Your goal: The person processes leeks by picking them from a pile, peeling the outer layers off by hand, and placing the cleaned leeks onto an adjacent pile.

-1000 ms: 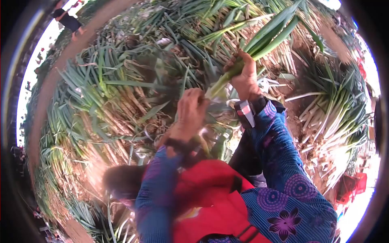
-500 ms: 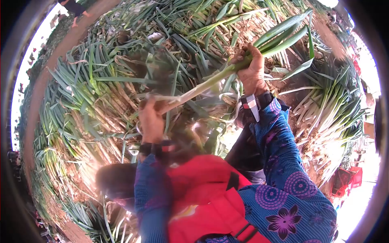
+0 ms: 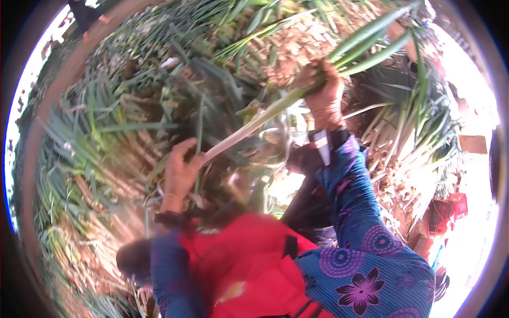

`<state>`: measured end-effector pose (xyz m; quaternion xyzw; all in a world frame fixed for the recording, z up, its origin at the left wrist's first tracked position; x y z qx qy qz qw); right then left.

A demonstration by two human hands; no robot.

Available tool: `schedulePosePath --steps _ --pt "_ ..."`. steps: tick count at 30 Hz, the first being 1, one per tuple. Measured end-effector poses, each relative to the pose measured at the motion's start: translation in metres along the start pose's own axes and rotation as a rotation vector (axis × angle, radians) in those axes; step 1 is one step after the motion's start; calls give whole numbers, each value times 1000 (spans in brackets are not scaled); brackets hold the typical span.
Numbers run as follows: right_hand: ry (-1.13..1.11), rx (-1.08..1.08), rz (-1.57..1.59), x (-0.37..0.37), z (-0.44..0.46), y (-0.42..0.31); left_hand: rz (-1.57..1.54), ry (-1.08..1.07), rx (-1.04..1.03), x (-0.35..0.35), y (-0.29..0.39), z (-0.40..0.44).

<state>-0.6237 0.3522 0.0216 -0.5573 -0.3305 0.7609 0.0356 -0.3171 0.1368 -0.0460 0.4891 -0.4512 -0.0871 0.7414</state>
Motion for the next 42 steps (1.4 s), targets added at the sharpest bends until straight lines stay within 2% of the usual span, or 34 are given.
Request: schedulePosePath --steps 1,2,3,4,5,6,7,9,11,13,15,18,19,22,26,29,31,33,34,35,37,38,42 --pt "-47 50 -34 3 0 4 -36 -64 -122 -24 29 3" --pt "-23 176 -270 -11 -11 -3 -5 -102 -127 -36 55 6" --pt "-16 204 -285 -11 -15 -3 10 -140 -165 -54 78 2" --pt "-6 205 -244 -6 -7 -19 85 -135 -304 -88 77 17" --pt "1 85 -106 -2 -5 6 -102 -195 -72 -92 72 19" --pt "9 -11 13 2 -1 23 -170 -221 -96 -91 72 21" --pt "18 -81 101 5 1 31 -304 -241 -36 -96 60 22" --pt "32 -187 207 4 -7 47 -257 -246 -2 -93 66 20" --pt "19 -115 -52 -5 -8 39 -112 -324 -17 -89 86 16" --pt "69 -183 -13 -17 -15 35 1 -405 -27 -90 95 13" --pt "5 -144 -121 -21 -17 33 81 -493 -31 -98 90 14" --pt "-27 -81 -174 -22 -19 33 35 -501 -97 -105 93 11" --pt "0 -194 -69 -21 -18 40 29 -497 -115 -107 92 11" --pt "-15 -210 -134 -27 -18 35 -27 -476 -89 -117 92 11" --pt "-66 -168 -136 -34 -16 32 1 -369 -191 -122 87 10" --pt "-152 -214 -137 -39 -15 33 20 -314 -236 -123 90 12" --pt "-72 -196 -122 -34 -16 27 37 -324 -186 -125 87 13" --pt "49 -206 -35 -41 -19 29 -91 -153 -201 -141 55 11" --pt "-34 -184 -14 -38 -13 33 -100 -197 -236 -132 74 18" --pt "-105 -109 -134 -39 -10 25 -60 -286 -111 -129 70 18" --pt "-176 -93 -130 -43 -7 24 -152 -271 -68 -122 77 20" --pt "-216 -97 -14 -50 -6 24 -164 -191 -165 -118 79 22" --pt "-397 -96 40 -58 -2 16 -409 -276 95 -118 58 11"
Point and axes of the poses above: each hand's wrist, its own z-axis towards the middle knuckle, its own x-axis out of the back of the hand, y = z × x, the point moved 6 cm from there along z, towards the middle knuckle, and after that the axes turned 9 degrees about x, right-handed, at the moved point
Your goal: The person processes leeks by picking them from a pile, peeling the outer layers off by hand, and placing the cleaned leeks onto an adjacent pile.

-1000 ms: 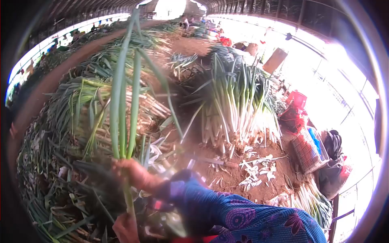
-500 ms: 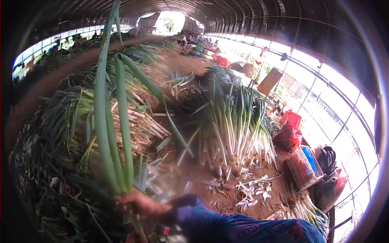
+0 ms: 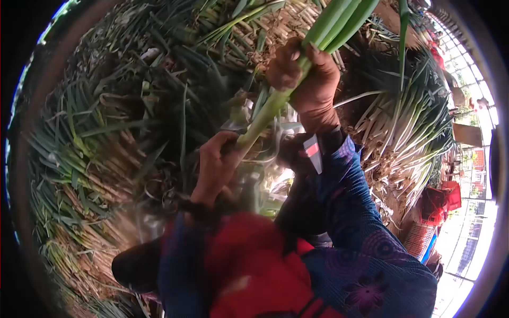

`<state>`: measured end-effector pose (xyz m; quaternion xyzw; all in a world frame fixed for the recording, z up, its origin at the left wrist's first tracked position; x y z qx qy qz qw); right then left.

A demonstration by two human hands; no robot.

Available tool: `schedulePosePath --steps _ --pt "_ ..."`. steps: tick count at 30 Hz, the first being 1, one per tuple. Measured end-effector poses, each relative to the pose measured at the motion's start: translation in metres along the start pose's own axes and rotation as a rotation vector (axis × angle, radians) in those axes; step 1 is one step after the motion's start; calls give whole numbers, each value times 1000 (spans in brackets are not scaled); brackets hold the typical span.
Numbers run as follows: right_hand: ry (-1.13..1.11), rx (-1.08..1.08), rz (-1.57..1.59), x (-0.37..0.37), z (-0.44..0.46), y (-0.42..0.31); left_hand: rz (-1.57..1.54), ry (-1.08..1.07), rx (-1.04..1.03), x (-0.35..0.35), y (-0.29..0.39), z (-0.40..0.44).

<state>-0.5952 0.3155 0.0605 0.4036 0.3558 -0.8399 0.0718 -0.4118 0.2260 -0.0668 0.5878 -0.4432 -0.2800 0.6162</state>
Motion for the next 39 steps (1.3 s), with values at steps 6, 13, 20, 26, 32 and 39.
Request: schedulePosePath --steps 6,13,20,26,32,39 --pt "-96 7 118 -2 3 4 -419 -87 244 15 13 -17" --pt "-108 20 219 -9 5 10 -3 62 -182 26 49 -27" --pt "-168 -29 194 -22 1 16 175 259 -256 18 44 -33" --pt "-331 -81 255 -34 1 13 -259 34 173 5 10 -25" --pt "-469 -94 285 -44 -3 11 -706 -31 530 7 -15 -27" --pt "-469 -112 261 -43 -5 5 -1105 123 855 13 -38 -36"
Point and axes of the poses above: each hand's wrist, its own z-axis towards the middle knuckle, its own x-axis out of the back of the hand, y = z × x, the point moved 6 cm from there along z, towards the middle knuckle, and after that the axes turned 9 degrees about x, right-handed, at the moved point
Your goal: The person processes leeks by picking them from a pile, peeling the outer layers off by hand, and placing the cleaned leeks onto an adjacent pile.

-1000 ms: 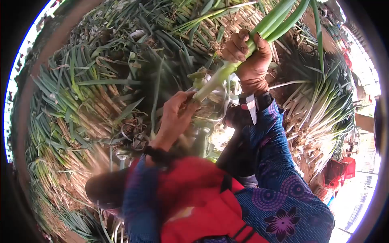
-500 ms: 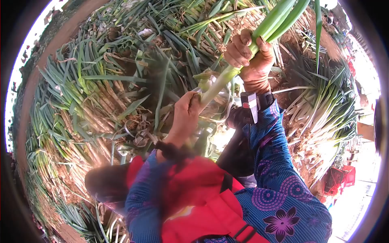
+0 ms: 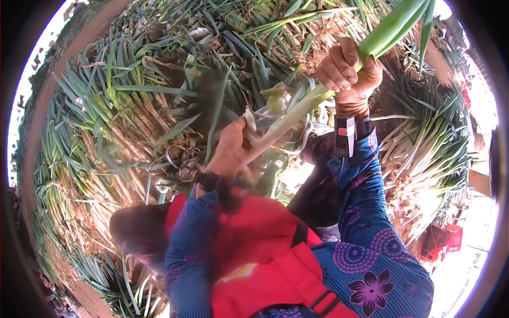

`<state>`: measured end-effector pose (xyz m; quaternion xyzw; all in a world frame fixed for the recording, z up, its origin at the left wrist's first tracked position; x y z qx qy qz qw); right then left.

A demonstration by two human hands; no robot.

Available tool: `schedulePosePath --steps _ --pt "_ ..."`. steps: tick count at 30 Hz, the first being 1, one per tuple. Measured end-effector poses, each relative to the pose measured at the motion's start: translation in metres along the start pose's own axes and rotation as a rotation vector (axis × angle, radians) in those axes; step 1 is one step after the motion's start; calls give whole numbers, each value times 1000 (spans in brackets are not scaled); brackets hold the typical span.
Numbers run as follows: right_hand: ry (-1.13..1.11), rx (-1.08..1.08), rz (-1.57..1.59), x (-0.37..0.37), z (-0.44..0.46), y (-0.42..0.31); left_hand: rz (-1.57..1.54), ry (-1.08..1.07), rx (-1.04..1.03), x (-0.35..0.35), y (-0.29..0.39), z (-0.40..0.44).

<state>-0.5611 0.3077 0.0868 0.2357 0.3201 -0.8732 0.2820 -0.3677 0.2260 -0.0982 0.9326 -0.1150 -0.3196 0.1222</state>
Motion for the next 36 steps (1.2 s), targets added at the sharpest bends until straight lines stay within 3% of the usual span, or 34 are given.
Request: schedulePosePath --steps 5,8,9,10,12,14,15,16,18,19,21,23,25,28,36 --pt "-48 -7 -6 1 -2 -5 -188 44 -17 24 15 -7" --pt "-39 10 -5 5 -3 -11 -53 -111 -69 71 36 5" --pt "-28 0 1 10 -6 -18 8 -49 -218 97 53 12" --pt "-68 -10 -6 15 -8 -28 446 61 -468 127 69 8" --pt "-24 6 -24 15 -13 -43 406 201 -537 193 96 -3" --pt "61 46 -73 20 -20 -57 54 308 -365 236 107 -20" --pt "95 69 -108 23 -22 -61 184 401 -375 238 117 -44" --pt "131 92 -146 26 -24 -65 315 490 -382 233 121 -65" --pt "116 63 -175 33 -26 -65 696 414 -399 191 112 -75" --pt "175 65 -177 30 -27 -59 883 305 -488 206 110 -45" --pt "148 67 -180 29 -24 -50 1112 249 -644 123 82 -61" --pt "199 89 -150 22 -19 -40 1059 5 -561 51 51 -60" --pt "185 78 -101 18 -15 -31 1337 -97 -746 -12 32 -67" --pt "182 60 -63 19 -11 -21 1125 -178 -763 -51 16 -56" --pt "197 46 -33 23 -10 -10 846 -259 -507 -66 10 -49"
Point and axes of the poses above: each hand's wrist, its own z-axis towards the middle knuckle, its own x-axis out of the back of the hand, y = z × x, the point moved 6 cm from there along z, towards the middle knuckle, and after that the axes turned 9 degrees about x, right-handed, at the moved point
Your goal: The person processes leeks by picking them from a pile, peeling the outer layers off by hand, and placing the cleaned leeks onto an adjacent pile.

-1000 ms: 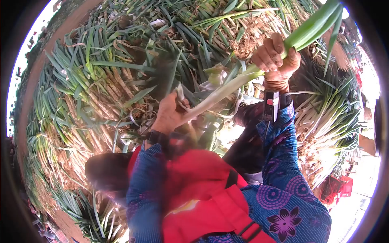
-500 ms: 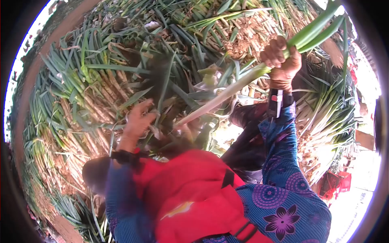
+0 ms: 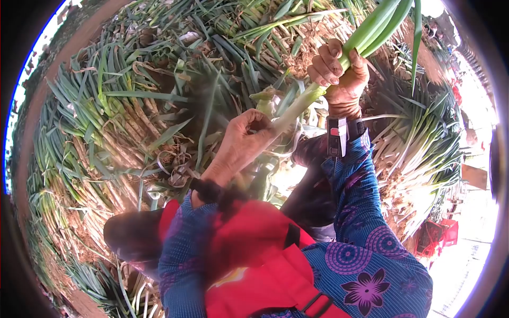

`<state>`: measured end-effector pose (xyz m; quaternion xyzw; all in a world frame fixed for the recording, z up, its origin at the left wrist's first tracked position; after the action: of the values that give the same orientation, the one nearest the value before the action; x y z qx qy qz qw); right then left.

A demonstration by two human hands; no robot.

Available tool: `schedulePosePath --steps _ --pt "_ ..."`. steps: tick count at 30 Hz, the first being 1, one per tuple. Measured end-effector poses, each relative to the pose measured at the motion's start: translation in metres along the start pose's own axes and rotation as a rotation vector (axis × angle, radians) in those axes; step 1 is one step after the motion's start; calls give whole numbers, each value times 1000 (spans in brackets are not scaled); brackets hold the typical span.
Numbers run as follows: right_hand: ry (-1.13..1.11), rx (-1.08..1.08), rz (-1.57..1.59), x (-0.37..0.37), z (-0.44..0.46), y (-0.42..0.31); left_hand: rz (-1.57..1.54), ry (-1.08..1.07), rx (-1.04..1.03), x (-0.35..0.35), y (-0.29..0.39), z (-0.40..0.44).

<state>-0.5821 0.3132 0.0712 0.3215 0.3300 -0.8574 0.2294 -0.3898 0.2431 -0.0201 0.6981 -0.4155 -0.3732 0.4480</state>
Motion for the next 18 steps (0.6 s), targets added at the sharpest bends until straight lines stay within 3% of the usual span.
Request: schedulePosePath --steps 4,7,10,11,14,18 --pt "31 -6 -39 3 -1 1 195 65 -44 4 -11 5" --pt "90 5 -55 7 -1 0 112 94 -124 17 -14 1" --pt "168 26 -93 15 -1 -1 -53 134 -165 35 -13 -13" --pt "191 29 -95 18 0 -1 -295 90 -86 39 -17 -17" --pt "267 33 -99 27 -2 0 -616 104 -44 54 -23 -25" --pt "301 9 -85 37 -2 0 -787 48 -188 82 -30 -31"
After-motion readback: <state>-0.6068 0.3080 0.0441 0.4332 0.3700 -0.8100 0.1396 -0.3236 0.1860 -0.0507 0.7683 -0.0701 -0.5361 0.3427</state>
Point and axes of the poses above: each hand's wrist, its own z-axis towards the middle knuckle, its own x-axis out of the back of the hand, y = z × x, the point moved 6 cm from there along z, towards the middle knuckle, and after that the axes turned 9 degrees about x, right-handed, at the moved point
